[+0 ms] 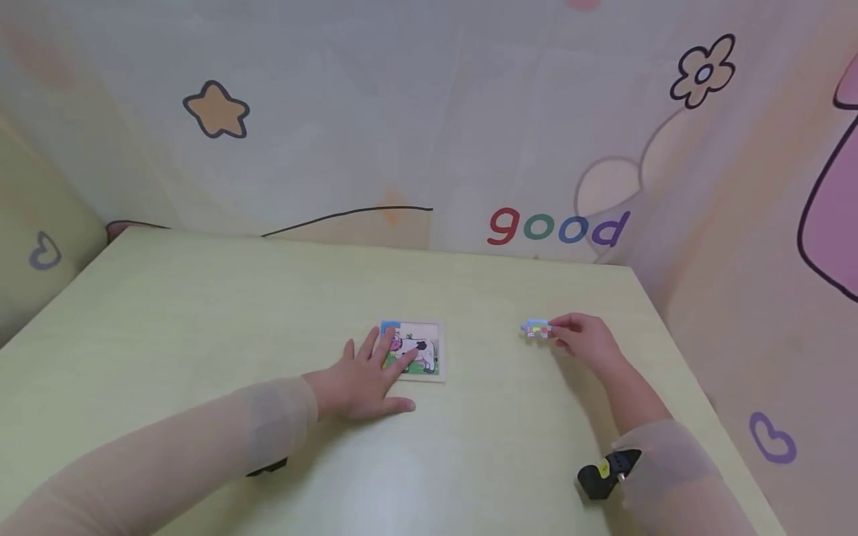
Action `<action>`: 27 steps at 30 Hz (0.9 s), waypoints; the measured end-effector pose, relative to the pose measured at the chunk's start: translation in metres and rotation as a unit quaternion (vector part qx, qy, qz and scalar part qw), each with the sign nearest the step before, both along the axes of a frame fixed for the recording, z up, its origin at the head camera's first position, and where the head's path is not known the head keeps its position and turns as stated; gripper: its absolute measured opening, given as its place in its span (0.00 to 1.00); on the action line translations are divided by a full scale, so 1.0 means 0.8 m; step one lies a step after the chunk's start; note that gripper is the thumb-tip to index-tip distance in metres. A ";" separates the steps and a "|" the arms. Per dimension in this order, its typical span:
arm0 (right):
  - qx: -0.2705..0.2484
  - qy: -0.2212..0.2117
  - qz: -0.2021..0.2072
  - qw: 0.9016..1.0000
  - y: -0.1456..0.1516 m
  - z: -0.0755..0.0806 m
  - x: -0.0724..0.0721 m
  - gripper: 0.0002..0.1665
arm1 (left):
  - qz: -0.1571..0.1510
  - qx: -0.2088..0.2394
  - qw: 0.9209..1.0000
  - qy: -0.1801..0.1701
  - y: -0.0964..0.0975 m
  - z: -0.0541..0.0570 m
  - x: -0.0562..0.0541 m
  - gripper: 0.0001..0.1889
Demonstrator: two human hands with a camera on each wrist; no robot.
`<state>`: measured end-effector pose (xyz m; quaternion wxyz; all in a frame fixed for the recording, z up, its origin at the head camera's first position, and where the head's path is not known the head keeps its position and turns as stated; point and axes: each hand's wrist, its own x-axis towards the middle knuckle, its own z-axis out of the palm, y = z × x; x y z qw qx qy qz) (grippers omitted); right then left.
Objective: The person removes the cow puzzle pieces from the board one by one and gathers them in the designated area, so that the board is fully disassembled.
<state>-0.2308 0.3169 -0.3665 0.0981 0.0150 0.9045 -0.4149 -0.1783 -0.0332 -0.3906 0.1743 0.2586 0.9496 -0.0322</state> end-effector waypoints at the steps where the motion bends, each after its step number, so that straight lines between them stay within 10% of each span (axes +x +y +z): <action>1: 0.001 0.001 -0.001 1.000 0.001 0.000 0.000 0.20 | 0.000 0.000 1.000 0.001 0.000 -0.001 -0.001 0.43; 27: 0.073 -0.021 0.032 0.997 -0.003 -0.008 -0.005 0.17 | -0.002 -0.001 1.000 0.010 0.000 -0.001 0.001 0.43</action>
